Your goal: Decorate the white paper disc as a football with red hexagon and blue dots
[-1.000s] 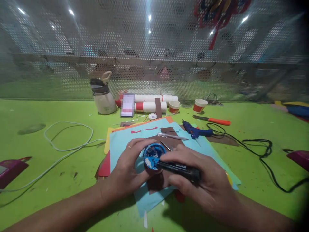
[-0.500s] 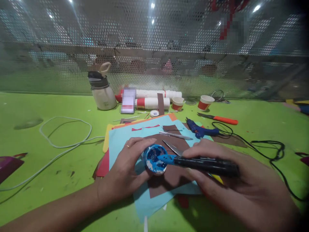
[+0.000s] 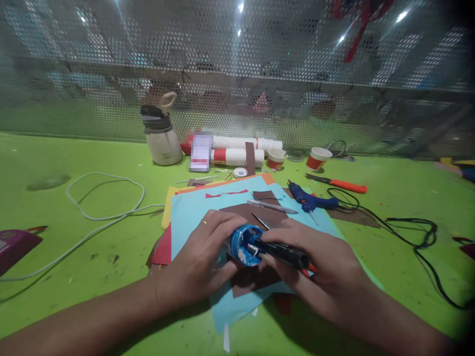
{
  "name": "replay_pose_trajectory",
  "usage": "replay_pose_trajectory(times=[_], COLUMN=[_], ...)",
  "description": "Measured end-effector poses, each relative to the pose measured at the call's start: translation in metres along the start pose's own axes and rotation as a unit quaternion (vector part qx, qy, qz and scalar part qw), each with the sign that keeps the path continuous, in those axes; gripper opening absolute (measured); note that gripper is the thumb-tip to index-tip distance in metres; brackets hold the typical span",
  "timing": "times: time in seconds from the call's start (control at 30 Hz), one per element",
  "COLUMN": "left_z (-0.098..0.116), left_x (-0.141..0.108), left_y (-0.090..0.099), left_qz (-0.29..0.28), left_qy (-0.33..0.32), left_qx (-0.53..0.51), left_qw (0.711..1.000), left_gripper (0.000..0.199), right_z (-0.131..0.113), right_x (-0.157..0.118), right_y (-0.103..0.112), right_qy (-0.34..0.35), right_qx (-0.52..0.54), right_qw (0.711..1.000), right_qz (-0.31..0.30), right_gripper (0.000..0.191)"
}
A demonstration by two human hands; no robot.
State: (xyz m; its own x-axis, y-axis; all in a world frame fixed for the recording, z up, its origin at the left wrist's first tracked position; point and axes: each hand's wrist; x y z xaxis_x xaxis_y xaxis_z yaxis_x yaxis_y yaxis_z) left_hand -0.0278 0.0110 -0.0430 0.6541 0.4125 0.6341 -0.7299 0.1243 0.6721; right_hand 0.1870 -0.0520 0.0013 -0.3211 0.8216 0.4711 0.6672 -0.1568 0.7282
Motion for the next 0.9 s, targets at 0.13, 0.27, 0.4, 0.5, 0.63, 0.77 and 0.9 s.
replay_pose_trajectory(times=[0.13,0.27,0.4,0.5,0.63,0.77,0.9], left_z=[-0.001,-0.003,-0.002,-0.002,-0.015,-0.043,-0.063], left_x=[0.001,0.001,-0.001,-0.001,0.003,0.010,0.014], left_y=[-0.001,-0.001,0.001,0.001,0.002,0.010,0.019], left_qz=[-0.001,-0.008,-0.015,-0.015,0.015,0.073,0.071], left_qy=[-0.006,-0.004,0.005,0.021,0.097,0.247,0.297], left_qx=[-0.003,-0.012,-0.026,-0.038,-0.059,-0.058,-0.044], left_qw=[1.000,1.000,1.000,0.999,0.993,0.965,0.951], left_gripper=[0.058,0.062,0.057,0.055,0.048,0.048,0.048], right_z=[-0.004,-0.014,-0.016,-0.009,0.006,0.021,0.033], right_x=[0.000,-0.003,-0.008,-0.006,0.006,0.019,0.022], right_y=[0.003,0.012,0.020,0.023,0.026,0.024,0.016], right_qy=[-0.003,-0.039,-0.071,-0.160,-0.272,-0.309,-0.349], right_qx=[0.024,0.038,0.027,0.106,0.374,0.487,0.493], right_qw=[1.000,0.997,0.986,0.958,0.857,0.777,0.761], right_qz=[0.004,0.053,0.149,0.213,0.228,0.253,0.239], right_gripper=[0.019,0.017,0.017,0.007,0.012,0.018,0.019])
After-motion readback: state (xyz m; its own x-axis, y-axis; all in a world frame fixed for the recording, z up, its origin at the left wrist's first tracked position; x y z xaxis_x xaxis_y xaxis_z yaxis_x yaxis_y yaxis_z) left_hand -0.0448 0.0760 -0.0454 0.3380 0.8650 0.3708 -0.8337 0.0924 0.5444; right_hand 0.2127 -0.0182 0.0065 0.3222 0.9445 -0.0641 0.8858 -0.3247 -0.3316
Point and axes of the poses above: each hand's wrist, its own x-axis towards the middle knuckle, its own y-axis out of the back of the hand, z = x × y, and after that the axes turned 7 degrees about -y, right-handed
